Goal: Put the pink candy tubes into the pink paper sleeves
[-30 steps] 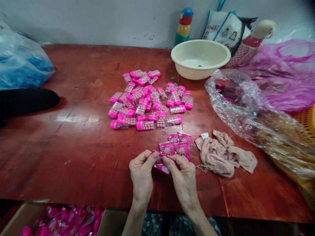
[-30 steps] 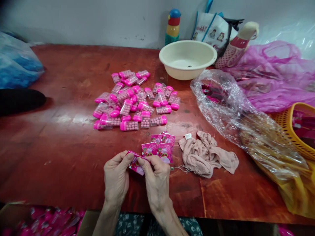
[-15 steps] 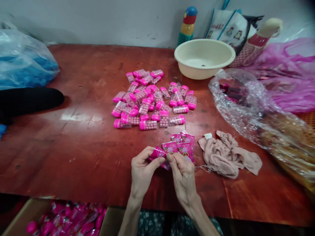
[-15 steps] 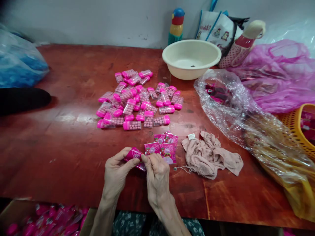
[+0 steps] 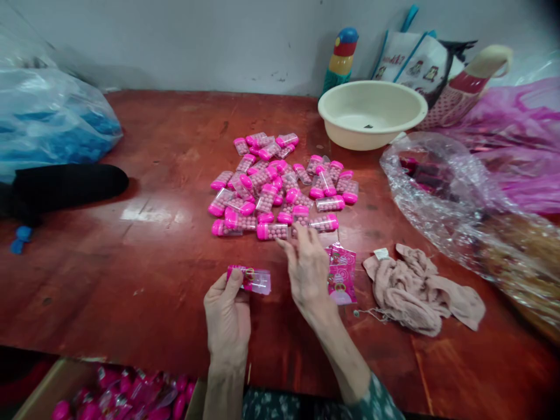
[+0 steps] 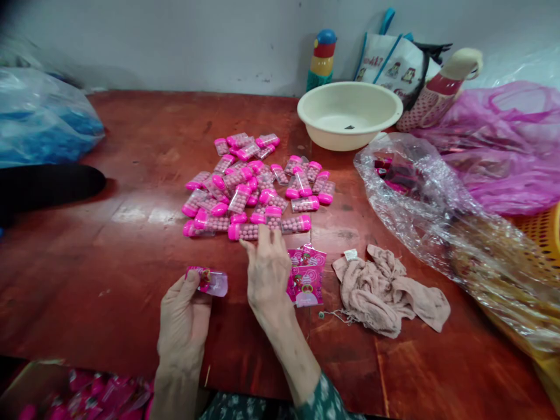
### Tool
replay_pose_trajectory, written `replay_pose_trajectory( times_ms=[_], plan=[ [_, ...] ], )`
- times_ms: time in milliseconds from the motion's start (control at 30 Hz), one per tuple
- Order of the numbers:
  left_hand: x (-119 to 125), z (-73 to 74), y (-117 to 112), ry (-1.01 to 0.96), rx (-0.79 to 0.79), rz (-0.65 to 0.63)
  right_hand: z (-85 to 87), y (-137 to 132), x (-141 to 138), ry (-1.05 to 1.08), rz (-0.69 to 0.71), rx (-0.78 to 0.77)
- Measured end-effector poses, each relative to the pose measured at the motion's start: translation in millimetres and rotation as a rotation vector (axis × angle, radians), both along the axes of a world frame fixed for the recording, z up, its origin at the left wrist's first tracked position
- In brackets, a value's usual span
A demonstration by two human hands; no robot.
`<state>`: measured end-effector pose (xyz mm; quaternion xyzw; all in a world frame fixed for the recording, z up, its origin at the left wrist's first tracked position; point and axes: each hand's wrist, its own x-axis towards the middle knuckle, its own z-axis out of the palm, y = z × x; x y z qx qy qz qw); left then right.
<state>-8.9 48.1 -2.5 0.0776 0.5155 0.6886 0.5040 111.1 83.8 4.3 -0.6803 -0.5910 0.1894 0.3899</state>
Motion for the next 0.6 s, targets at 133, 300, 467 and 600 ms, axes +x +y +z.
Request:
replay_pose_trajectory(
  times_ms=[133, 300, 467, 600],
  plan=[
    [-5, 2.2, -1, -0.028, -0.009, 0.038, -17.2, 23, -22, -0.227, 0.063, -0.053],
    [-12, 0.6, -2, -0.034, 0.009, 0.105, -21.1, 3, -16, -0.194, 0.115, -0.046],
    [-12, -0.6, -1, -0.037, 0.036, 0.141, -6.9, -36, 4, -0.035, 0.179, 0.008],
    [-6, -0.2, -2, -0.036, 0.044, 0.107, -3.4, -60, 10, 0.082, 0.219, 0.172]
  ],
)
